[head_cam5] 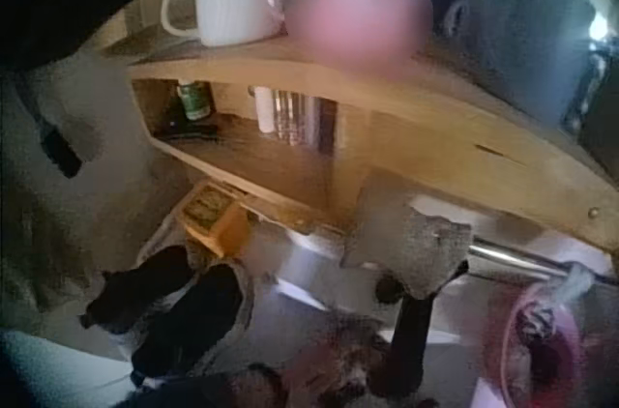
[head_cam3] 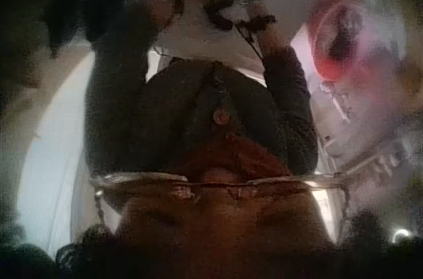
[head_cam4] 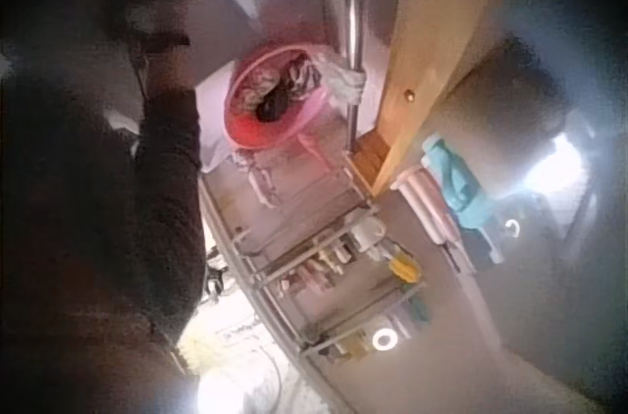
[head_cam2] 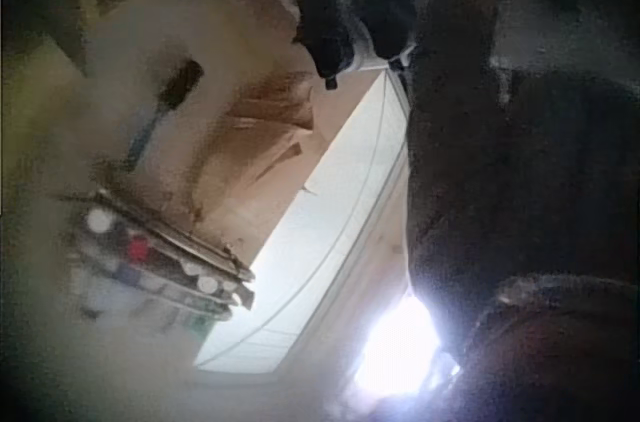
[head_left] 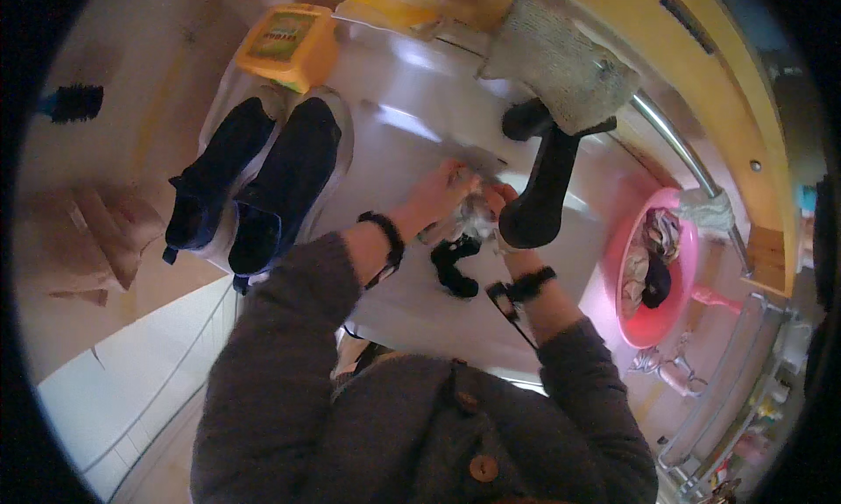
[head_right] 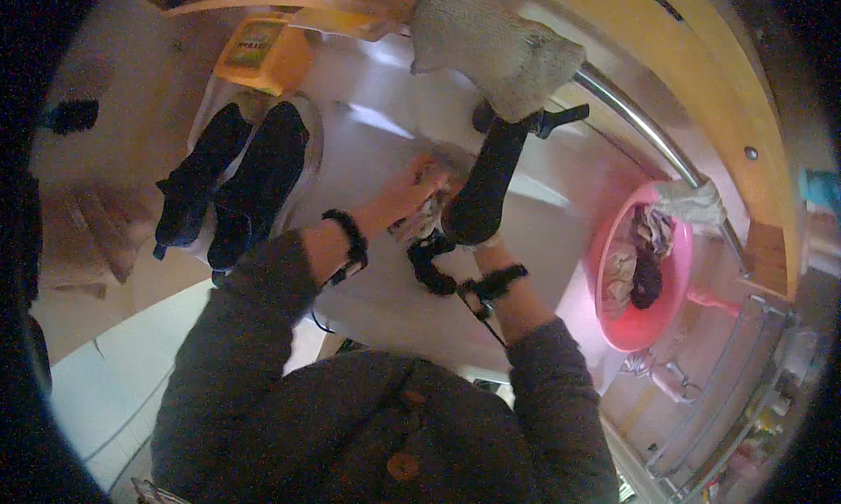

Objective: The person mops the bathroom floor, then uses a squeegee to push water toward the drain. They rinse a cloth under the sink faucet and wring it out. The person handles a mop, squeegee, buckets, and a cloth during the cleaning process.

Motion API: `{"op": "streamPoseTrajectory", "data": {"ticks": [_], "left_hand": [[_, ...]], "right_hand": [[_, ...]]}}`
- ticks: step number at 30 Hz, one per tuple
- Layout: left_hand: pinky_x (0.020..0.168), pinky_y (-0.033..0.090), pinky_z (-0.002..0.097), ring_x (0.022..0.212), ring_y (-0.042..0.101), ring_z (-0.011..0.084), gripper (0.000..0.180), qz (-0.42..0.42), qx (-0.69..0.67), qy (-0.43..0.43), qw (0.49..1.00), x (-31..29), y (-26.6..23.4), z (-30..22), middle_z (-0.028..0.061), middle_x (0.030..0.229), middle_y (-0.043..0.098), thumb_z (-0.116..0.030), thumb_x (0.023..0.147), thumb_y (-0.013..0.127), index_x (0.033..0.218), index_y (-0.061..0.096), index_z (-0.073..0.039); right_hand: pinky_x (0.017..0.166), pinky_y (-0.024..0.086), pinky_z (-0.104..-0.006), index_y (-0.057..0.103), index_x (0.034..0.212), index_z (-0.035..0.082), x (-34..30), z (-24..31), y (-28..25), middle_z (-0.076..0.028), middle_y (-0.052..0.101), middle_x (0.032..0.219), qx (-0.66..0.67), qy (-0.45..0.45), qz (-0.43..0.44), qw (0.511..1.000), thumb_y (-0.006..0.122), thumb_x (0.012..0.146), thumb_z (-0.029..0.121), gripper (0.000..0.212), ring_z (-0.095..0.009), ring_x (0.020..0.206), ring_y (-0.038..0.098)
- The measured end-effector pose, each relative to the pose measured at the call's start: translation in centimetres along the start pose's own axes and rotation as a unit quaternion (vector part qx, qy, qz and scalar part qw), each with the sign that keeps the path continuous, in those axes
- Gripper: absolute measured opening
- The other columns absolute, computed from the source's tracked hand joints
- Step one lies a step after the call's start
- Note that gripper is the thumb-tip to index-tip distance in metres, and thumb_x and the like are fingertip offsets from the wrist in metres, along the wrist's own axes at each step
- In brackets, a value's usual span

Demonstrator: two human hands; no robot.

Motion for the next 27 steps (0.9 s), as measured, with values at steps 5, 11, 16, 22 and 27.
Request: {"op": "streamPoseTrajectory", "data": {"ticks": [5, 11, 16, 22, 27], "left_hand": [[0.088, 0.041, 0.0399, 0.111, 0.044, 0.0355, 0.043, -0.154, 0.517, 0.227, 0.811, -6.2, 2.8, -1.4, 0.0187, 0.124, 0.043, -0.023, 0.08, 0.056, 0.121, 0.049, -0.012], [0.089, 0.041, 0.0356, 0.106, 0.045, 0.028, 0.039, -0.132, 0.307, 0.156, 0.93, -0.8, 3.7, 0.7, 0.0126, 0.11, 0.048, -0.012, 0.083, 0.053, 0.121, 0.044, -0.012], [0.086, 0.042, 0.0282, 0.094, 0.051, 0.0182, 0.023, 0.041, -0.028, 0.125, 0.991, 1.9, 2.9, -2.2, 0.0076, 0.101, 0.053, -0.013, 0.09, 0.047, 0.112, 0.047, -0.006], [0.082, 0.04, 0.0423, 0.105, 0.045, 0.0297, 0.026, 0.103, -0.041, 0.214, 0.97, -1.2, 1.1, -2.4, 0.014, 0.113, 0.049, -0.021, 0.085, 0.051, 0.105, 0.054, -0.005], [0.078, 0.039, 0.0575, 0.116, 0.04, 0.0418, 0.03, -0.13, 0.533, 0.32, 0.772, -1.8, 6.1, 2.3, 0.0194, 0.123, 0.045, -0.024, 0.077, 0.056, 0.102, 0.059, -0.007]], "right_hand": [[0.085, 0.043, -0.0385, 0.054, 0.113, 0.004, -4.9, 0.1, 0.1, -0.013, 0.054, 0.112, -0.124, -0.026, 0.051, 0.991, 0.061, 0.077, 0.028, 0.043, -0.028, 0.102, 0.052], [0.098, 0.028, -0.0517, 0.049, 0.12, 0.008, -1.0, -2.0, 2.7, -0.011, 0.043, 0.127, -0.068, 0.008, 0.025, 0.997, 0.051, 0.08, 0.037, 0.049, -0.028, 0.12, 0.037], [0.09, 0.037, -0.0436, 0.055, 0.107, 0.01, 1.6, 0.2, 0.4, -0.01, 0.055, 0.109, -0.081, 0.164, 0.034, 0.983, 0.058, 0.077, 0.038, 0.041, -0.028, 0.107, 0.047], [0.089, 0.036, -0.0528, 0.055, 0.109, 0.009, -5.5, 5.5, -1.3, -0.008, 0.054, 0.115, -0.182, -0.168, 0.05, 0.967, 0.076, 0.058, 0.047, 0.066, -0.029, 0.114, 0.043], [0.087, 0.037, -0.0518, 0.054, 0.111, 0.012, -5.4, 1.4, 3.1, -0.009, 0.052, 0.112, -0.476, -0.197, 0.091, 0.853, 0.074, 0.058, 0.036, 0.062, -0.031, 0.11, 0.043]]}}
Point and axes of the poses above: each hand's wrist, its own x-axis towards the middle knuckle, its own y-axis out of the palm, z = x × y, the point moved 7 cm from there along x, towards the middle knuckle
